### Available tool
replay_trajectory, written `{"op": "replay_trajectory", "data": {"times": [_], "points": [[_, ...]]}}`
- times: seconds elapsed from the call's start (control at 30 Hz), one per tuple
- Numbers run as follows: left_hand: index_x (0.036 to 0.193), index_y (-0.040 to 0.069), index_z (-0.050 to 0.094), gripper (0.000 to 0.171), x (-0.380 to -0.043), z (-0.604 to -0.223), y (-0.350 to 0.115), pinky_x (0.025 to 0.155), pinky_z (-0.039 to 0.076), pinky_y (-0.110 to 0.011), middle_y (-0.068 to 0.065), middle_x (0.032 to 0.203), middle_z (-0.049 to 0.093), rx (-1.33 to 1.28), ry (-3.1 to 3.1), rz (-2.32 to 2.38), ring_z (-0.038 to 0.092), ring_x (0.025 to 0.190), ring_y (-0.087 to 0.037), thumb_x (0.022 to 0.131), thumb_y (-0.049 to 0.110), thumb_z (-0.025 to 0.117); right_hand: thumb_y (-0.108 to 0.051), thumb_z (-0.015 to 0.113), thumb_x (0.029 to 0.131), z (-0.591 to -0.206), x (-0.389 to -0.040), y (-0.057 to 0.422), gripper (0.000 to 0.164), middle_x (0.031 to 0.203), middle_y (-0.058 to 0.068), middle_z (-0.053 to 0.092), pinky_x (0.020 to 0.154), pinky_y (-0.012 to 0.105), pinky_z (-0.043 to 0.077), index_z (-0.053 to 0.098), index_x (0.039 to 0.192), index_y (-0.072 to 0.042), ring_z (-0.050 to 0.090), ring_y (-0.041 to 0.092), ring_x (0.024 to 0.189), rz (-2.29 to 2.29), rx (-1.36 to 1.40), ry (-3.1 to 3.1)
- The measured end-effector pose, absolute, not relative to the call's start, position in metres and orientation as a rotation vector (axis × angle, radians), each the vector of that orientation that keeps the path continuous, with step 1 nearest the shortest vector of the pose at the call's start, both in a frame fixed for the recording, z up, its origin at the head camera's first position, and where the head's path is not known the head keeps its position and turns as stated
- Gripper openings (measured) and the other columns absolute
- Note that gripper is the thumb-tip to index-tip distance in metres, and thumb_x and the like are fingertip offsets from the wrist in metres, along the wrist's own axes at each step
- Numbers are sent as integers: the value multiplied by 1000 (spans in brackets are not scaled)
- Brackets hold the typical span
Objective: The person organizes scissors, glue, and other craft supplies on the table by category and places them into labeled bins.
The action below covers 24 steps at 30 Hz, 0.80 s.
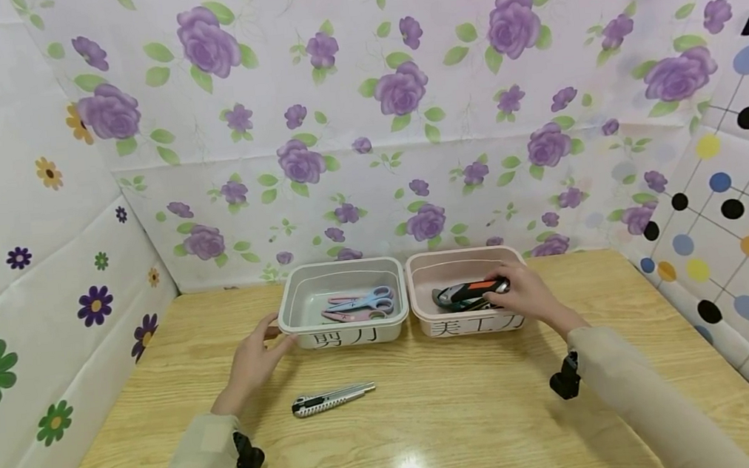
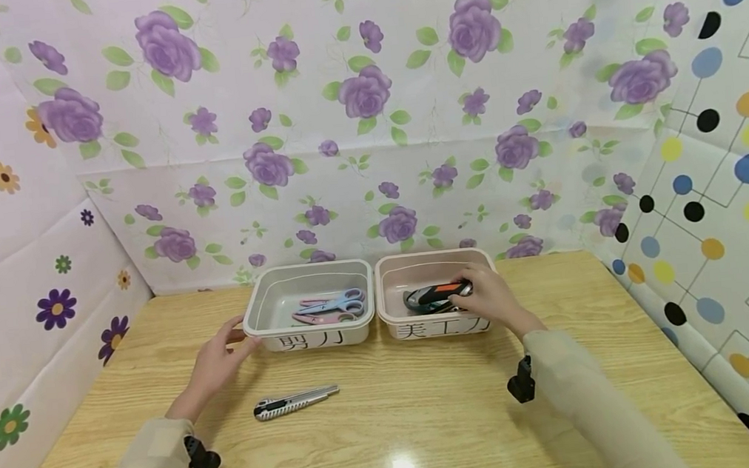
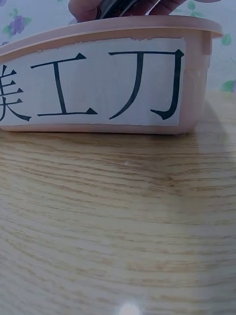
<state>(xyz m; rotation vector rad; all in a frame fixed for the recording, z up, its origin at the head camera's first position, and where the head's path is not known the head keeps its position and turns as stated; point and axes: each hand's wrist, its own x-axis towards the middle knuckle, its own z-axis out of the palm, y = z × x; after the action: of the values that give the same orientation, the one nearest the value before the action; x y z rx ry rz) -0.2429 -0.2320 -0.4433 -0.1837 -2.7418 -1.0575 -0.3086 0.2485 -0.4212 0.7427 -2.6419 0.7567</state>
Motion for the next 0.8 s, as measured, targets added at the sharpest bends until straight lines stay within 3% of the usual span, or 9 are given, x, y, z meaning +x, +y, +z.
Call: {"op": "replay_trajectory", "data": {"times": [0.4, 0.8], "points": [[135, 7, 40, 63, -243, -444, -231, 84, 45, -50, -19, 113, 61, -177, -2737, -1069, 56, 104, -35, 87, 44, 57, -16, 73, 74, -425, -315, 243, 25, 99, 13, 60, 72, 42, 46, 67, 95, -3, 54, 26, 87, 741, 784, -2666], [136, 7, 39, 65, -243, -444, -230, 85, 45, -51, -18, 114, 60, -164, -2747, -1067, 55, 106, -34, 86, 47, 56, -15, 77, 72, -421, -319, 244, 28, 91, 10, 64, 62, 32, 45, 67, 96, -2, 57, 20, 73, 720, 804, -2691]]}}
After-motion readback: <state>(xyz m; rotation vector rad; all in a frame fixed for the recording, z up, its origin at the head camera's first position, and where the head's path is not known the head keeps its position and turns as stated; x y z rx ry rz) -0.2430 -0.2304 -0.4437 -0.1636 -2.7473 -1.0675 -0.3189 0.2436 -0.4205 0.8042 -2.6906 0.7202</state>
